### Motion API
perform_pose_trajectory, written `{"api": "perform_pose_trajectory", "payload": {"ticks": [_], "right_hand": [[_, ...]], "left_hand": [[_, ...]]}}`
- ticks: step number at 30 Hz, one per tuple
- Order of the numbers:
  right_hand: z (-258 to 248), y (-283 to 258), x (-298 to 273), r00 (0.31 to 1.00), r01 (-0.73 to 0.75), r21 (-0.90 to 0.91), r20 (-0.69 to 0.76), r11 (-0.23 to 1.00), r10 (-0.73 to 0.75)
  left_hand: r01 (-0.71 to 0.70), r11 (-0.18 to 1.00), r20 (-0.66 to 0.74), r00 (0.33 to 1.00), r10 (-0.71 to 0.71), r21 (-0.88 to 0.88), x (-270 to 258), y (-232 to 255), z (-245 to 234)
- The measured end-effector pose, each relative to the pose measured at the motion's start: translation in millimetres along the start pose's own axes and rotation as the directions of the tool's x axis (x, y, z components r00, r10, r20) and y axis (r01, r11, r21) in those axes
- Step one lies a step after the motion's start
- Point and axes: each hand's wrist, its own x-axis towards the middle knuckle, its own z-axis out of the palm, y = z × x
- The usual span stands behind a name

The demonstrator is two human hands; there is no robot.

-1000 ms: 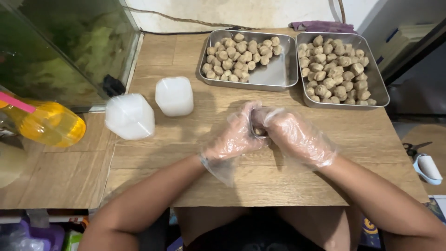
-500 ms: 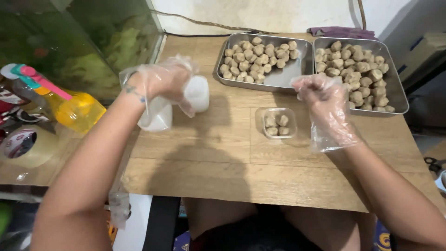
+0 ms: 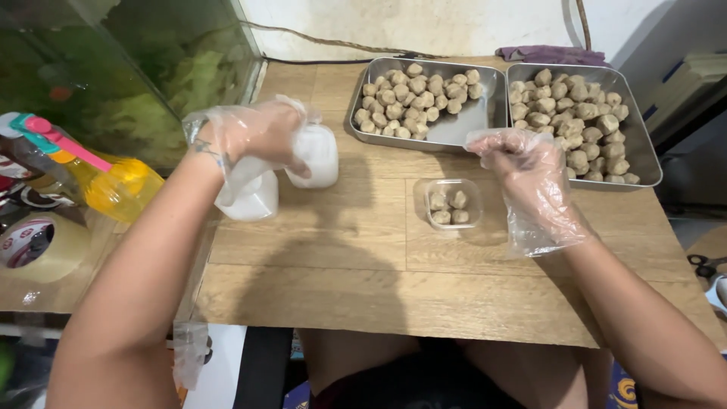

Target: Manually packaging small food items into plastic containers from metal trays.

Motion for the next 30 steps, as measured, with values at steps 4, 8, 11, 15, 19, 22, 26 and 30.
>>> {"api": "perform_pose_trajectory", "payload": {"ticks": [4, 8, 11, 15, 19, 22, 26, 30], "right_hand": [[-0.9, -1.0, -1.5, 1.0, 0.008, 0.026, -0.012, 1.0, -0.008], [-0.9, -2.0, -4.1, 1.0, -0.005, 0.036, 0.008, 0.999, 0.005], [0.2, -4.2, -5.5, 1.0, -0.026, 0.033, 0.009, 0.999, 0.026], [-0.3, 0.1, -2.5, 0.999, -0.03, 0.013, 0.019, 0.999, 0.029], [-2.8, 4.7, -2.4, 0.997, -0.059, -0.007, 0.038, 0.998, 0.059], [-4.6, 7.5, -4.6, 0.989, 0.052, -0.04, 0.14, 0.998, -0.046], [-4.5, -11.3, -6.4, 0.948, -0.27, 0.377, 0.267, 0.886, 0.175], [-4.7, 9.2, -3.0, 0.895, -0.371, 0.413, 0.398, 0.832, 0.202]], "left_hand": [[0.012, 0.996, -0.028, 1.0, -0.015, -0.087, -13.5, 7.6, -18.8], [-0.04, 0.99, -0.083, 0.996, 0.029, -0.136, -20.8, 12.3, -24.9], [-0.04, 0.992, -0.076, 0.997, 0.031, -0.123, -13.6, 5.6, -6.9], [0.012, 0.999, -0.074, 0.997, -0.015, -0.052, -6.5, -4.9, 5.2], [-0.089, 0.988, -0.201, 0.978, 0.063, -0.125, 8.9, -16.6, 18.5], [-0.292, 0.899, -0.403, 0.903, 0.146, -0.327, 13.0, -5.5, 15.7], [-0.667, 0.742, -0.823, 0.456, 0.34, -0.063, -1.6, 49.8, 19.8], [-0.731, 0.614, -0.845, 0.098, 0.525, 0.297, 21.2, 102.3, 75.9]]}}
